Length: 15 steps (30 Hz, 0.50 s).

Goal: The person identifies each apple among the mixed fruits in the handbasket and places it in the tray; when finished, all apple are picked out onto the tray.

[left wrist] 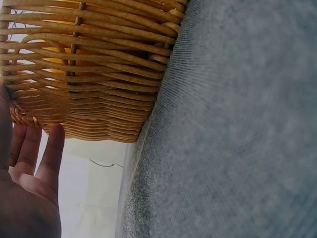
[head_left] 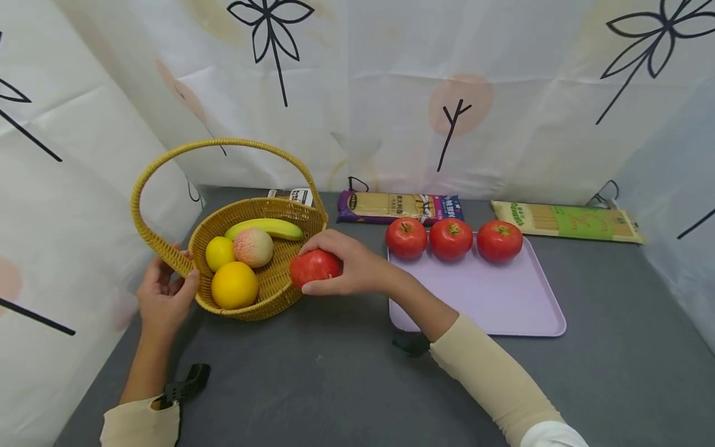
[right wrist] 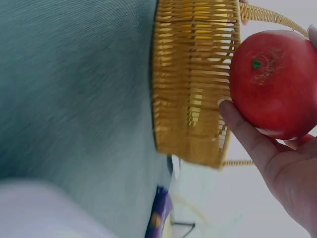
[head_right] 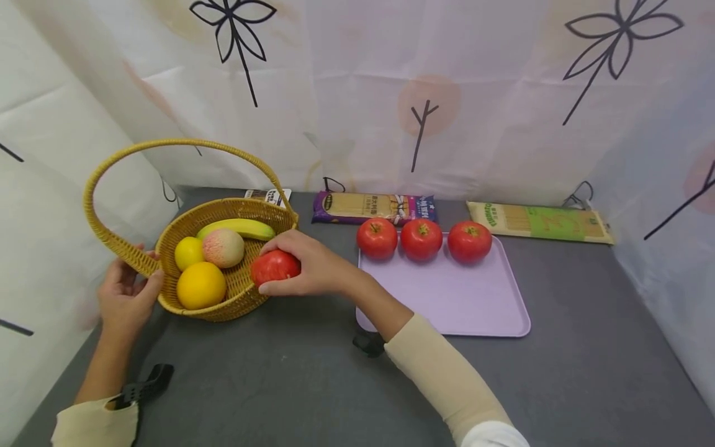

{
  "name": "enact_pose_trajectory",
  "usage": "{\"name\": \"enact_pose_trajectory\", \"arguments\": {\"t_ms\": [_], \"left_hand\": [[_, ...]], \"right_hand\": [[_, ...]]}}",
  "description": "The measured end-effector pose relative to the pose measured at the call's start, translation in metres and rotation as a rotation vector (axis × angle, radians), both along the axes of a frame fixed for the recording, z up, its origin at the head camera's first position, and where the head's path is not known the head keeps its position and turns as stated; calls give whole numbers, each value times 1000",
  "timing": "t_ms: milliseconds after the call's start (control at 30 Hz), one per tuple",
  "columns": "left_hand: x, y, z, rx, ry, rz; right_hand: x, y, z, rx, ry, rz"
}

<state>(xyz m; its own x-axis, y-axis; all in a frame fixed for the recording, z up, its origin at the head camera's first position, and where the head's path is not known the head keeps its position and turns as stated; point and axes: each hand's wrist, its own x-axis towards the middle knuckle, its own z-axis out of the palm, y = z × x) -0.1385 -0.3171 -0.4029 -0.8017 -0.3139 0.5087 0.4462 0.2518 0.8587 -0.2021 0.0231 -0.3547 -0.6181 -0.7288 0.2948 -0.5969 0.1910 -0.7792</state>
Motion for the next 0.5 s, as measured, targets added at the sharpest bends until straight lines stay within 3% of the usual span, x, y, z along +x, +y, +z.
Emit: {"name": "enact_pose_trajectory", "arguments": {"t_ms": [500], "left_hand": [[1,5,0,-93,6,62]], "right_hand": [[22,80,-13,281,33,-180]]}}
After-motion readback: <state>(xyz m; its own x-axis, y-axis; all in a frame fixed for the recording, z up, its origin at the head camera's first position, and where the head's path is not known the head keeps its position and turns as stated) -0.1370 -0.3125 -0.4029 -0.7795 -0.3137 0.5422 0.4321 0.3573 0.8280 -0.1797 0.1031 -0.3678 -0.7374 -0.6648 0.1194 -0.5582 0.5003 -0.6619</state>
